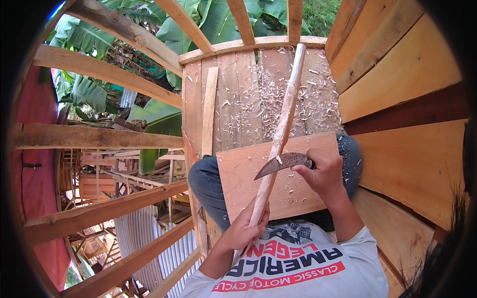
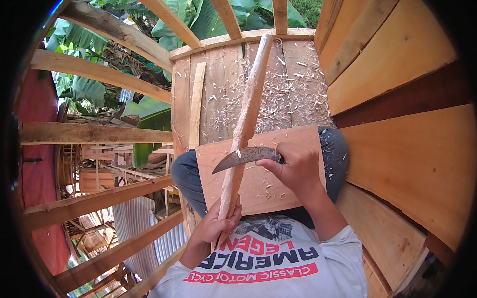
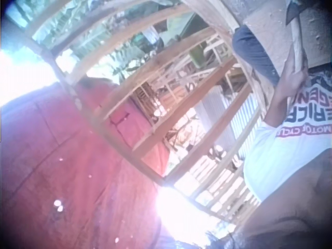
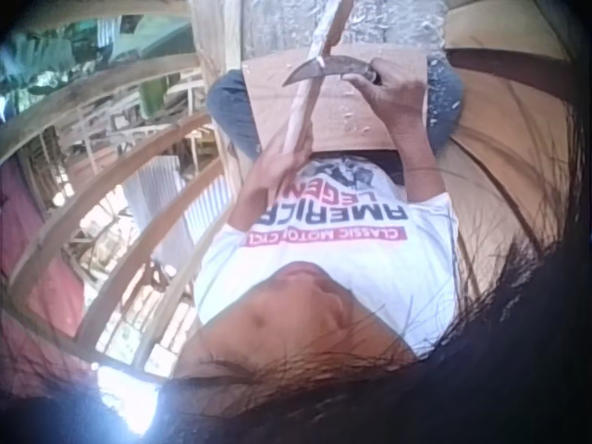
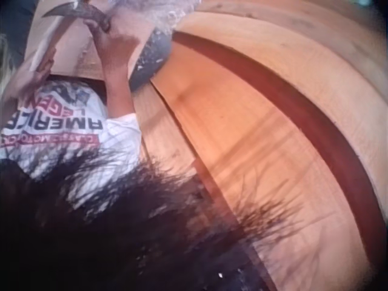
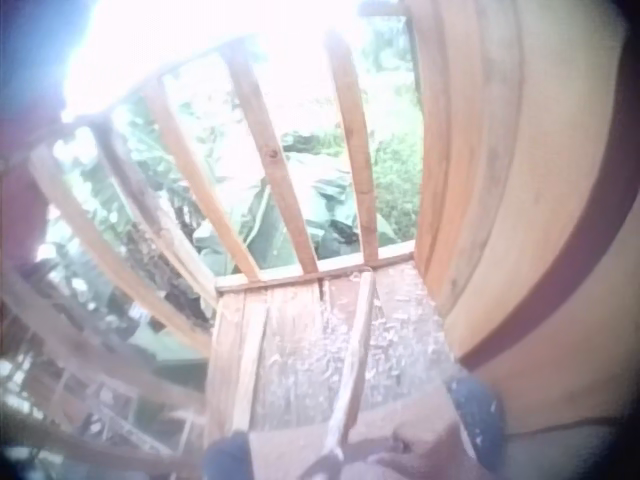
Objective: The person sits on a wooden floor and uses a curved knife to shave and shape a long piece of wood. They hold the wood on their lap and repeatedly scrape thin shavings from its surface, rotating the piece to work different sides.
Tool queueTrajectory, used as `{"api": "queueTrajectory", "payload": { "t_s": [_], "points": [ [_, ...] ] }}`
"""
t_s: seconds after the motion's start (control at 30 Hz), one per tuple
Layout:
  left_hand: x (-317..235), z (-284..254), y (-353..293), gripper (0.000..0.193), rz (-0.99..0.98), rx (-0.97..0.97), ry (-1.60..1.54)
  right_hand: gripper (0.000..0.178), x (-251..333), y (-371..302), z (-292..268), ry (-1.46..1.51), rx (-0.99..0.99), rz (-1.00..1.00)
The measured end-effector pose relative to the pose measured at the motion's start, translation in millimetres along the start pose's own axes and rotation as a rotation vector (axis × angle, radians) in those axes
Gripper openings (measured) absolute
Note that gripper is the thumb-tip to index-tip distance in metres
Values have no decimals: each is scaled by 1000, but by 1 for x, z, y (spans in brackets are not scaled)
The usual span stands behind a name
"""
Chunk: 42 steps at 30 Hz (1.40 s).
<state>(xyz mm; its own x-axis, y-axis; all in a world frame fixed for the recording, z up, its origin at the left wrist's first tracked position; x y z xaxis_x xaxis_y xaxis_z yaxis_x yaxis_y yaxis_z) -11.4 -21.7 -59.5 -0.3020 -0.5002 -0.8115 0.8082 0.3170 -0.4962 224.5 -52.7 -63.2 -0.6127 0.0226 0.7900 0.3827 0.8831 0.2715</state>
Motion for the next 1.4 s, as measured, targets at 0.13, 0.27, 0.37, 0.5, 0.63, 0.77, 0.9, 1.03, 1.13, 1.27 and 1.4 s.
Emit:
{"api": "queueTrajectory", "payload": {
  "t_s": [0.13,0.27,0.37,0.5,0.63,0.77,0.9,1.03,1.13,1.27,1.4],
  "points": [
    [0,2,6,42,5,-80,145,53,22,-27,16,90,143,-116],
    [-2,6,3,44,55,-91,244,55,-22,0,-16,-129,-181,-27],
    [-3,8,9,46,60,-87,323,56,-5,-13,-9,28,-81,-78],
    [-1,4,13,45,47,-95,372,54,-4,-16,-5,-11,-84,-47],
    [-7,8,19,44,30,-110,372,54,-17,-7,-13,5,-69,41],
    [-14,3,18,46,-2,-183,591,59,-5,-21,1,17,-1,-47],
    [-16,14,14,50,-23,-303,704,59,-27,-9,-10,0,-122,44],
    [-9,14,14,50,67,-333,741,57,-7,-28,-7,107,18,-33],
    [-2,9,11,52,32,-285,746,58,-10,-29,-4,56,32,-125],
    [-11,22,11,46,-141,-209,645,60,-31,-21,-19,-8,-83,-49],
    [-5,18,6,50,-112,-256,603,60,-18,-22,-14,42,-30,-2]
  ]
}}
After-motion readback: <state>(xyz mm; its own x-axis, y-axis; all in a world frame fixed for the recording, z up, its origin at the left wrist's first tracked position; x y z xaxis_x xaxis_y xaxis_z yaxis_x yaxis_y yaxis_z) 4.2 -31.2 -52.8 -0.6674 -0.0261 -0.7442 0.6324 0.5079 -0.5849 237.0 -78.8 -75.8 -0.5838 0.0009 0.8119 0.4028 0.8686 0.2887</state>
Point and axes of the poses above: each hand's wrist, its own y-axis towards the middle knuckle, its own z-axis out of the palm, x = y × z, the point moved 2 cm from there along y, towards the middle knuckle, and after that the axes turned 12 degrees about y, right-handed, at the moved point
